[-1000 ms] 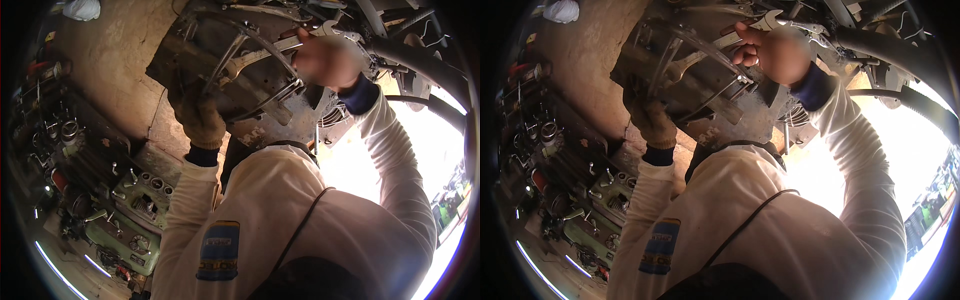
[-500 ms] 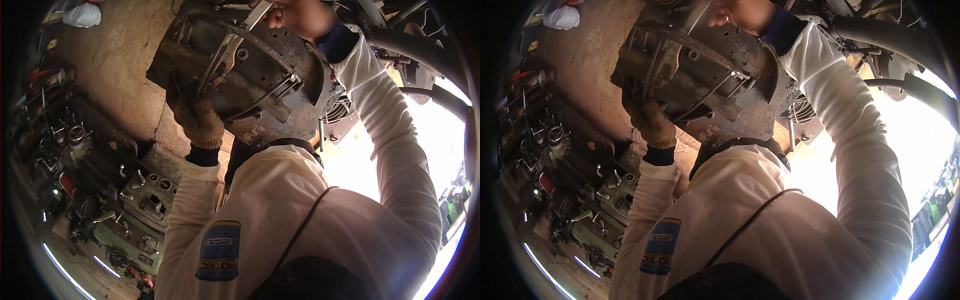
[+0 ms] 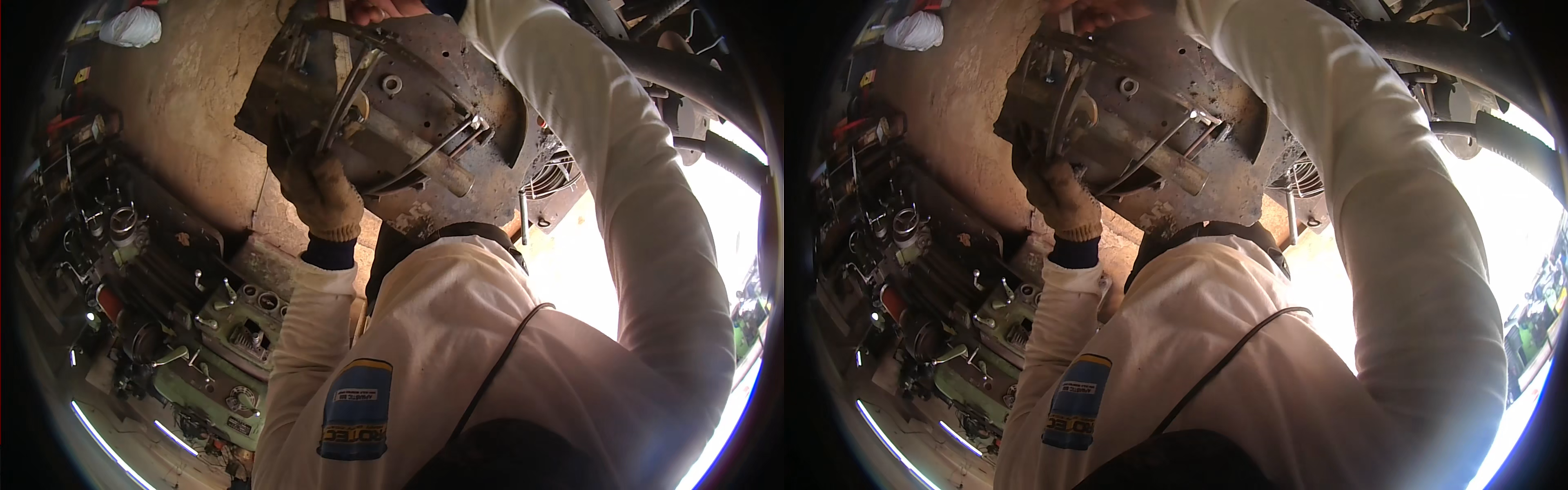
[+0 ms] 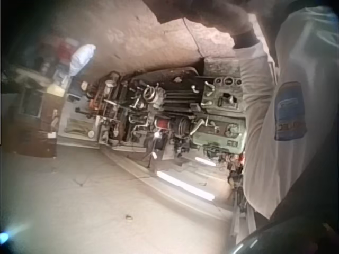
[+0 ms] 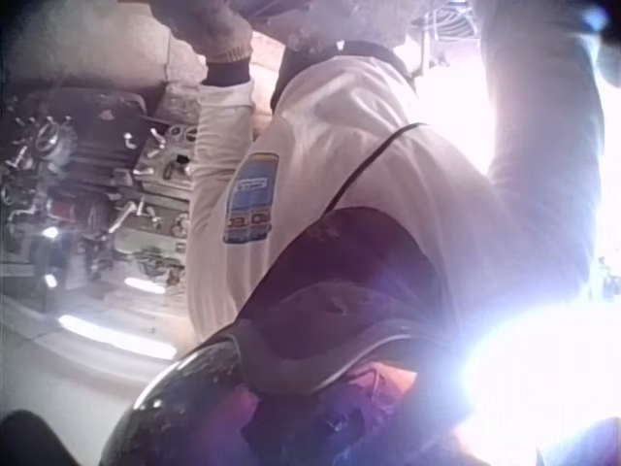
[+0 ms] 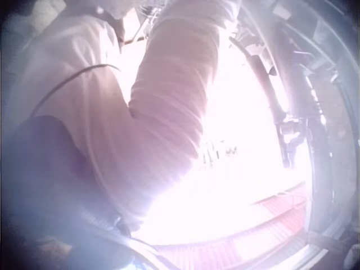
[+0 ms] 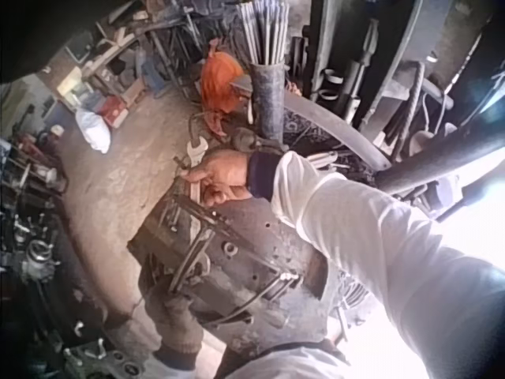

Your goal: The person uses a hammer and a wrench to work on a large, circular metal component, likely part of a vehicle or heavy machinery. They repeatedly strike the component with the hammer and use the wrench to tighten or loosen bolts on the assembly.

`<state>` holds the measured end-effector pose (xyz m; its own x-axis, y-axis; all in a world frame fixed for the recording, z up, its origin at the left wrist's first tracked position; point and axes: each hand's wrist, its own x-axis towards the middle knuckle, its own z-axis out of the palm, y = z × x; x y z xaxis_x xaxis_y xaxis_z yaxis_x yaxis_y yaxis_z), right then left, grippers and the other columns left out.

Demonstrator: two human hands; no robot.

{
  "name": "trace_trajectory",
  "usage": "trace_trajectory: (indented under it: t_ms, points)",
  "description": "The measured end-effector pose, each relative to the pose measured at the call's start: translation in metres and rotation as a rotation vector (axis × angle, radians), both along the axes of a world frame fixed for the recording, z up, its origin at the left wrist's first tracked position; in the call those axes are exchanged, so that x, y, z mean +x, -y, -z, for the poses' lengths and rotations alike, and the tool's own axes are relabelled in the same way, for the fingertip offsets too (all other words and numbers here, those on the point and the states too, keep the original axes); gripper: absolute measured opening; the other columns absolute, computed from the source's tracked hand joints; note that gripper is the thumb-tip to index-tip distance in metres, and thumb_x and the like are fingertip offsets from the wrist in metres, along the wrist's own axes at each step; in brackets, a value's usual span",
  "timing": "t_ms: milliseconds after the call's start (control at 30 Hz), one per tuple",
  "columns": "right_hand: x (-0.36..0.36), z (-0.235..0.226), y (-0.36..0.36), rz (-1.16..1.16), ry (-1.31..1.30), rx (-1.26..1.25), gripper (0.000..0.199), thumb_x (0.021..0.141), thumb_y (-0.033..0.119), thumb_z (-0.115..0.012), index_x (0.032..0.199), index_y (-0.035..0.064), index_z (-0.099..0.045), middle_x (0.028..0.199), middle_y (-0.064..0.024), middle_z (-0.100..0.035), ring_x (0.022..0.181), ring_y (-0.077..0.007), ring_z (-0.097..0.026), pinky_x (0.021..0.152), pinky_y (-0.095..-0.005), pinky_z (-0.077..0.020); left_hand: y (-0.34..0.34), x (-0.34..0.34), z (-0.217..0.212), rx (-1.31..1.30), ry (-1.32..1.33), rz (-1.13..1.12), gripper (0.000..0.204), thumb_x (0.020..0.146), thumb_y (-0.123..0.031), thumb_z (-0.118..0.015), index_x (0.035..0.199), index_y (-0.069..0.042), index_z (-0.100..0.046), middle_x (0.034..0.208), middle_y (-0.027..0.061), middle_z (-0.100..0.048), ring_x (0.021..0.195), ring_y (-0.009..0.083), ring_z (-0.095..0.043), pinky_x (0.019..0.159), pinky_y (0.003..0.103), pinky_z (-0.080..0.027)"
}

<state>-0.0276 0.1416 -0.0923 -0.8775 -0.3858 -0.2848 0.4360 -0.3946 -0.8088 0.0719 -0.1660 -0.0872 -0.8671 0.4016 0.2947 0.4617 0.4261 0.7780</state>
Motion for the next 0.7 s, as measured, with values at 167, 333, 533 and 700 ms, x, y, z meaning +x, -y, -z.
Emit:
trace_trajectory:
  t_ms: [167,333,533,700]
  points:
    - [0.096,-0.012,-0.004,0.389,0.131,-0.004,0.028,0.103,0.028,-0.055,0.097,0.0017,-0.063,0.069,-0.0091,-0.066,0.052,-0.0137,-0.062,0.050,-0.0224,-0.0512,-0.006,-0.001,-0.001,-0.017,-0.163,0.014,0.061,0.103,-0.042,-0.045,0.142,0.005,-0.046,0.146,0.0208,-0.045,0.130,0.0315,-0.050,0.108,0.039,-0.042]
    - [0.183,-0.045,0.025,0.717,0.186,0.038,0.029,0.104,0.027,-0.053,0.115,0.0023,-0.062,0.075,-0.0037,-0.065,0.061,-0.0111,-0.061,0.056,-0.0218,-0.0451,-0.009,-0.004,-0.007,-0.057,-0.203,0.069,0.062,0.104,-0.046,-0.042,0.140,0.005,-0.049,0.146,0.0219,-0.045,0.132,0.0340,-0.048,0.108,0.041,-0.041]
    - [0.141,-0.039,-0.010,0.814,0.101,-0.127,0.026,0.104,0.022,-0.052,0.101,-0.0006,-0.065,0.073,-0.0100,-0.067,0.057,-0.0154,-0.064,0.054,-0.0251,-0.0545,-0.005,0.005,-0.007,-0.085,-0.142,0.030,0.058,0.104,-0.042,-0.044,0.137,0.005,-0.052,0.147,0.0220,-0.044,0.132,0.0334,-0.048,0.106,0.040,-0.044]
    - [0.116,-0.019,-0.012,0.575,0.089,0.020,0.030,0.103,0.028,-0.057,0.100,-0.0007,-0.066,0.069,-0.0069,-0.066,0.056,-0.0155,-0.067,0.049,-0.0228,-0.0512,-0.006,0.002,-0.007,-0.057,-0.101,0.010,0.056,0.103,-0.038,-0.046,0.138,0.005,-0.051,0.148,0.0209,-0.042,0.130,0.0316,-0.051,0.103,0.039,-0.047]
